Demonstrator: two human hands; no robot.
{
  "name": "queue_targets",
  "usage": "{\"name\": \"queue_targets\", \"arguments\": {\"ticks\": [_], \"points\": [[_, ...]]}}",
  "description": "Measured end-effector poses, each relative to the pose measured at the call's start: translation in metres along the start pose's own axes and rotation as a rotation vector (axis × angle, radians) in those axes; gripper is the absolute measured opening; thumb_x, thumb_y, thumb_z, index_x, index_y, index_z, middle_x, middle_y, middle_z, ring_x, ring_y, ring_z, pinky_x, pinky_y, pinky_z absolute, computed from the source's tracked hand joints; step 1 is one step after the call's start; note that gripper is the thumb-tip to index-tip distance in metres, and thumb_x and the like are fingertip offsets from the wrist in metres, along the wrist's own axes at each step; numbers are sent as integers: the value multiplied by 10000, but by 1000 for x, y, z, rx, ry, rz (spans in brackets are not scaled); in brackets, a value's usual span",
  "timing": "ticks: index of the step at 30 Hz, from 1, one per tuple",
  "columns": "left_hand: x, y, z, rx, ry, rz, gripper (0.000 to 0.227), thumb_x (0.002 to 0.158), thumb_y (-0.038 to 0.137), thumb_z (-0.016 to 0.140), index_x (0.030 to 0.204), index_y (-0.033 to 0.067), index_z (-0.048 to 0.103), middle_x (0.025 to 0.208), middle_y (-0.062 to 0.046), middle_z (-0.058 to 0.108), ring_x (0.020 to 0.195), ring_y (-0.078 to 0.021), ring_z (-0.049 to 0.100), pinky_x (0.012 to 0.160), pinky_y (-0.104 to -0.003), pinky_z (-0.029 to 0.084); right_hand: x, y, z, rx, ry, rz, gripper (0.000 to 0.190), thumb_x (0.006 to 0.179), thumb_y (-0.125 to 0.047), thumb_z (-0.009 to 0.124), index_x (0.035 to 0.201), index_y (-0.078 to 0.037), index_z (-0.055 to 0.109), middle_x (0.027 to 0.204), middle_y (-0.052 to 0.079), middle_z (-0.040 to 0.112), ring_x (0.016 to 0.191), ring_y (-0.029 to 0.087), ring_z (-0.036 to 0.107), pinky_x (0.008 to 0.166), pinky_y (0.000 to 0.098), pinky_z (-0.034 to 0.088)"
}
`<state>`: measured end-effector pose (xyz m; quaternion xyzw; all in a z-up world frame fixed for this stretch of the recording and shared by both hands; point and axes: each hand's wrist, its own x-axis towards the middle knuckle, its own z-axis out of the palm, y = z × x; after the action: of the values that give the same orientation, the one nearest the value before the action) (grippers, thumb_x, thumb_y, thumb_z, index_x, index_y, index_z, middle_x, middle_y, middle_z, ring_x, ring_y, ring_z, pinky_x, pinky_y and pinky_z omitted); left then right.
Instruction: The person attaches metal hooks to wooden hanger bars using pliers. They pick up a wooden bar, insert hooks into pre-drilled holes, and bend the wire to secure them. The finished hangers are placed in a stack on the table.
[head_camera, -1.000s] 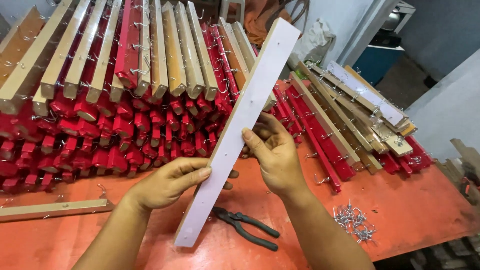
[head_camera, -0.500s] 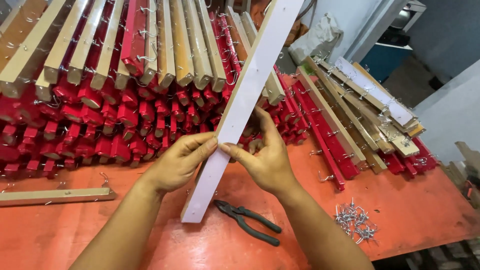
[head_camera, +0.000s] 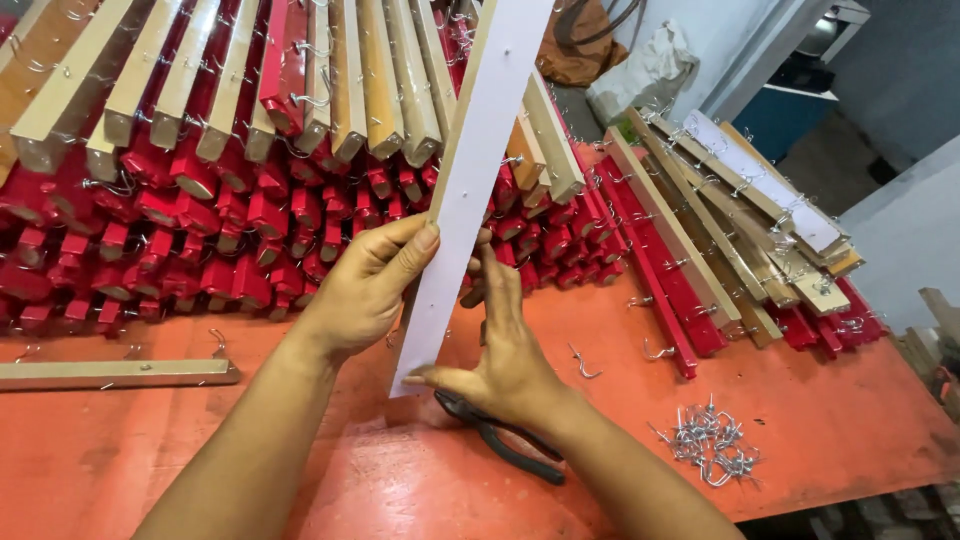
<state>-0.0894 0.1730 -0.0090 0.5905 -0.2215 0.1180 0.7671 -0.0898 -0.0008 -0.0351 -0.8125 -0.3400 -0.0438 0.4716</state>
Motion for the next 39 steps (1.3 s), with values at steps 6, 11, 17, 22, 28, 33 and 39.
{"name": "queue_targets", "arguments": {"ticks": [6,11,17,22,28,33,39], "points": [[-1,-17,-5,-22,37,-2,324,1063,163,493,1290,21,676,1004,-89,758,935,-128,632,910,-381,576,4,19,5,99,-24,15,1143,684,-397,920,1545,-21,268,1295,146,436,1070,270,555,725,319,490],[-6,-5,2,70,38,40,316,1039,162,542,1287,24,679,1081,-93,761,1021,-133,611,945,-390,552,3,19,-1,176,59,10,785,811,-288,837,1439,-13,456,1200,121,519,1044,249,589,690,288,489],[-24,-7,13,279,86,48,405,887,131,748,1268,8,687,1110,-174,760,1086,-250,621,942,-460,533,24,9,-38,369,162,-50,556,969,-328,595,1423,-21,503,1198,112,610,1073,195,578,751,276,524],[-42,-29,26,700,266,7,502,757,322,833,1213,137,734,1145,-35,779,1030,-180,651,879,-300,531,27,-11,-54,365,184,-92,611,971,-365,594,1456,-20,456,1277,79,659,858,103,496,844,273,493],[-49,-19,28,1111,305,276,405,826,383,777,1130,128,700,1151,-1,753,976,-167,700,961,-382,354,27,14,-61,555,0,-123,498,1024,-265,535,1421,20,440,1348,199,625,1239,307,639,1007,449,587],[-53,-18,25,1189,255,281,459,808,411,777,1157,128,684,1108,-24,753,993,-180,699,1027,-420,327,19,30,-67,599,-39,-137,483,1029,-265,561,1427,-18,445,1359,174,626,1185,273,644,844,356,550],[-53,-10,14,1150,157,233,546,835,422,748,1288,135,642,1171,-28,741,1084,-164,676,1123,-448,284,14,31,-70,707,-121,-281,397,1062,-82,547,1443,-63,435,1425,210,553,1393,365,517,1140,571,502]]}}
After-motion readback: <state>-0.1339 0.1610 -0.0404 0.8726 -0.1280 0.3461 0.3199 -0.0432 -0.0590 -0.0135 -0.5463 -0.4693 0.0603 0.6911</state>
